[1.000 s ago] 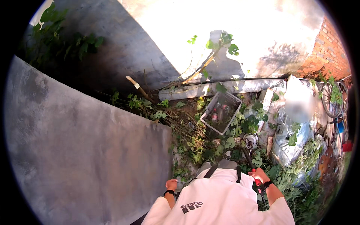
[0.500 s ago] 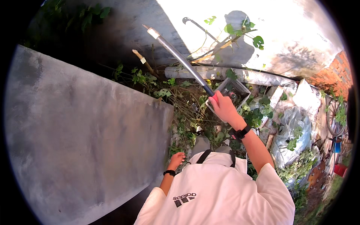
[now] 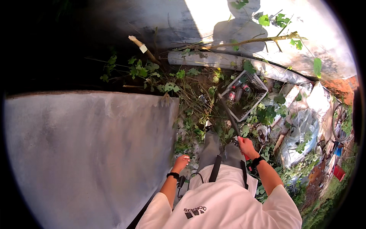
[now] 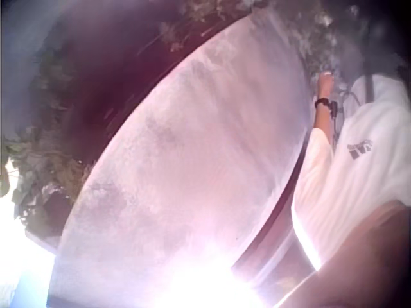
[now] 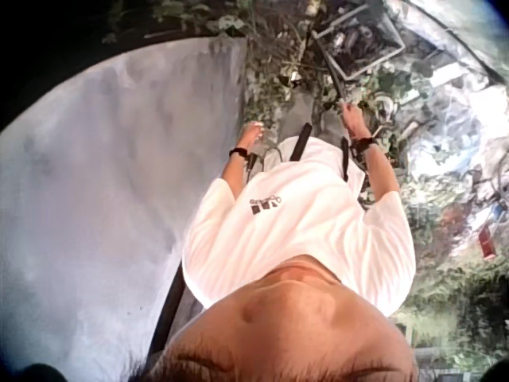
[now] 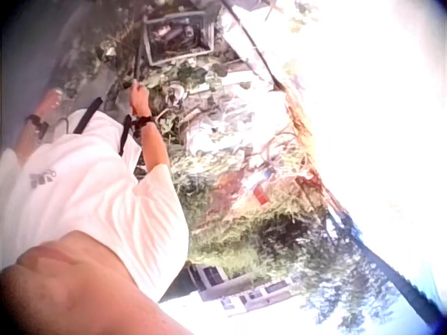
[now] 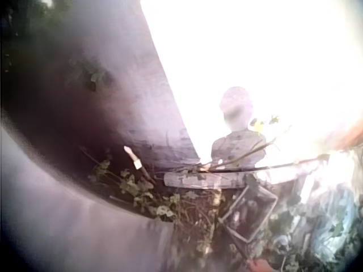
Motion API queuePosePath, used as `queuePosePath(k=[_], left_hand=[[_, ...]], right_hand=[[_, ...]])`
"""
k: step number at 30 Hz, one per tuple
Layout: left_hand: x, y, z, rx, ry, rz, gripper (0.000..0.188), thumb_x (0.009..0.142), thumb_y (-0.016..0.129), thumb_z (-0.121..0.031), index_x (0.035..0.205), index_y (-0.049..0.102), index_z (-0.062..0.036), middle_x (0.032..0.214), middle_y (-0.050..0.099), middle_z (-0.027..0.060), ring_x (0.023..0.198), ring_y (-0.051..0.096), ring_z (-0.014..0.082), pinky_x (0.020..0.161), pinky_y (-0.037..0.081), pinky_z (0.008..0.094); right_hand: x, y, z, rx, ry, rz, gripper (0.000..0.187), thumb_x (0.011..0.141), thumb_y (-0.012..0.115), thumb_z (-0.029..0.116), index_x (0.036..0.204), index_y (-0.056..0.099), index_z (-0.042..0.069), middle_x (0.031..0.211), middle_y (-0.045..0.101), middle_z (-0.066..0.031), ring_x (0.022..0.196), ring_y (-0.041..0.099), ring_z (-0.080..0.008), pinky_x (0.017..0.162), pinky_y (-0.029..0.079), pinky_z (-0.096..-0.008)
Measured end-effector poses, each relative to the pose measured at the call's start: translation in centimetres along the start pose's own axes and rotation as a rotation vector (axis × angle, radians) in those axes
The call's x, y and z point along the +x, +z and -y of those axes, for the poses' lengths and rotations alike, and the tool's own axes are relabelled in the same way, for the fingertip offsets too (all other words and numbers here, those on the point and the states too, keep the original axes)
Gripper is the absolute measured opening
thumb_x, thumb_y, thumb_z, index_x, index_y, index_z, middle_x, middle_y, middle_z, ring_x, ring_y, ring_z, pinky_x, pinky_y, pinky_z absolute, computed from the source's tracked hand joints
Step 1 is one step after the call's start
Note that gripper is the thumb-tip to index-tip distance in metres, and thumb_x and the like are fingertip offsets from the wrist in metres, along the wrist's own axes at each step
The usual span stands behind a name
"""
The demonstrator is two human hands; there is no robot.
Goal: The person clears brush and vines from a narrow outdoor passage using a scythe, pulling at the vegetation with one hand and cutting stems with the tool.
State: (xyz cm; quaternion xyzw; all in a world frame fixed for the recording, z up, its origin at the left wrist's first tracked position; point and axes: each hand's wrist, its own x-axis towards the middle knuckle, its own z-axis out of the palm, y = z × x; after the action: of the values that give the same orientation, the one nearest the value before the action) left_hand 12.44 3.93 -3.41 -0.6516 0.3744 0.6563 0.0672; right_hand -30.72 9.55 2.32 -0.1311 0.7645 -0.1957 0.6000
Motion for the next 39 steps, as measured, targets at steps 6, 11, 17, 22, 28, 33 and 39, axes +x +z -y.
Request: queuePosePath(k=[6, 11, 17, 22, 28, 33, 39], left_hand=[[-0.5, -1.0, -8.0, -0.055, 0.171, -0.003, 0.022, 0.098, 0.049, -0.010, 0.114, 0.062, -0.0031, 0.101, 0.071, 0.0073, 0.082, 0.064, 0.0141, 0.074, 0.052, 0.0290], [-3.0, -2.7, -5.9, -0.016, 0.112, -0.019, 0.021, 0.099, 0.049, -0.010, 0.115, 0.061, -0.0029, 0.101, 0.071, 0.0072, 0.086, 0.065, 0.0143, 0.076, 0.052, 0.0286], [-4.6, -3.4, 5.1, 0.014, -0.119, -0.034, 0.023, 0.098, 0.052, -0.015, 0.115, 0.062, -0.0044, 0.102, 0.071, 0.0083, 0.085, 0.067, 0.0151, 0.072, 0.052, 0.0287], [-2.3, -2.1, 3.2, 0.105, 0.030, -0.050, 0.024, 0.098, 0.051, -0.015, 0.114, 0.063, -0.0033, 0.101, 0.072, 0.0088, 0.082, 0.067, 0.0144, 0.069, 0.052, 0.0278], [-2.0, 1.7, -3.4, -0.268, 0.203, -0.057, 0.023, 0.098, 0.049, -0.009, 0.116, 0.059, 0.0006, 0.102, 0.070, 0.0118, 0.082, 0.065, 0.0161, 0.076, 0.053, 0.0293], [-2.9, 3.8, -0.1, -0.367, 0.140, -0.073, 0.022, 0.098, 0.049, -0.008, 0.115, 0.059, 0.0011, 0.106, 0.069, 0.0128, 0.086, 0.066, 0.0169, 0.076, 0.053, 0.0293], [-3.4, 5.0, 5.7, -0.150, 0.056, -0.209, 0.023, 0.095, 0.052, -0.014, 0.109, 0.066, -0.0022, 0.094, 0.073, 0.0107, 0.078, 0.069, 0.0167, 0.066, 0.053, 0.0270]], right_hand=[[12.3, 12.2, 1.5, 0.249, 0.104, 0.127, 0.054, 0.099, 0.052, 0.047, 0.076, 0.053, -0.001, 0.062, 0.055, -0.0087, 0.044, 0.053, -0.0183, 0.042, 0.045, -0.0340], [22.5, 22.5, 5.7, 0.822, 0.374, 0.380, 0.048, 0.100, 0.052, 0.044, 0.074, 0.044, 0.005, 0.057, 0.046, -0.0052, 0.041, 0.044, -0.0161, 0.040, 0.039, -0.0312], [12.6, 19.7, 8.2, 0.534, 0.357, 0.454, 0.042, 0.103, 0.046, 0.045, 0.078, 0.044, 0.011, 0.060, 0.040, 0.0018, 0.044, 0.034, -0.0069, 0.039, 0.031, -0.0217], [10.2, 17.5, 15.0, 0.788, 0.282, 0.623, 0.035, 0.105, 0.045, 0.037, 0.082, 0.045, 0.010, 0.065, 0.044, 0.0014, 0.048, 0.039, -0.0076, 0.042, 0.034, -0.0228], [7.6, 19.1, 17.3, 0.760, 0.393, 0.550, 0.029, 0.105, 0.046, 0.036, 0.088, 0.047, 0.011, 0.066, 0.044, 0.0024, 0.049, 0.040, -0.0081, 0.041, 0.036, -0.0203], [8.8, 19.1, 18.5, 0.742, 0.400, 0.554, 0.026, 0.105, 0.047, 0.033, 0.090, 0.047, 0.012, 0.068, 0.044, 0.0005, 0.052, 0.040, -0.0074, 0.041, 0.036, -0.0194], [9.5, 16.9, 19.4, 0.611, 0.355, 0.562, 0.020, 0.101, 0.056, 0.024, 0.091, 0.045, 0.011, 0.069, 0.045, 0.0013, 0.050, 0.039, -0.0062, 0.039, 0.035, -0.0185]])
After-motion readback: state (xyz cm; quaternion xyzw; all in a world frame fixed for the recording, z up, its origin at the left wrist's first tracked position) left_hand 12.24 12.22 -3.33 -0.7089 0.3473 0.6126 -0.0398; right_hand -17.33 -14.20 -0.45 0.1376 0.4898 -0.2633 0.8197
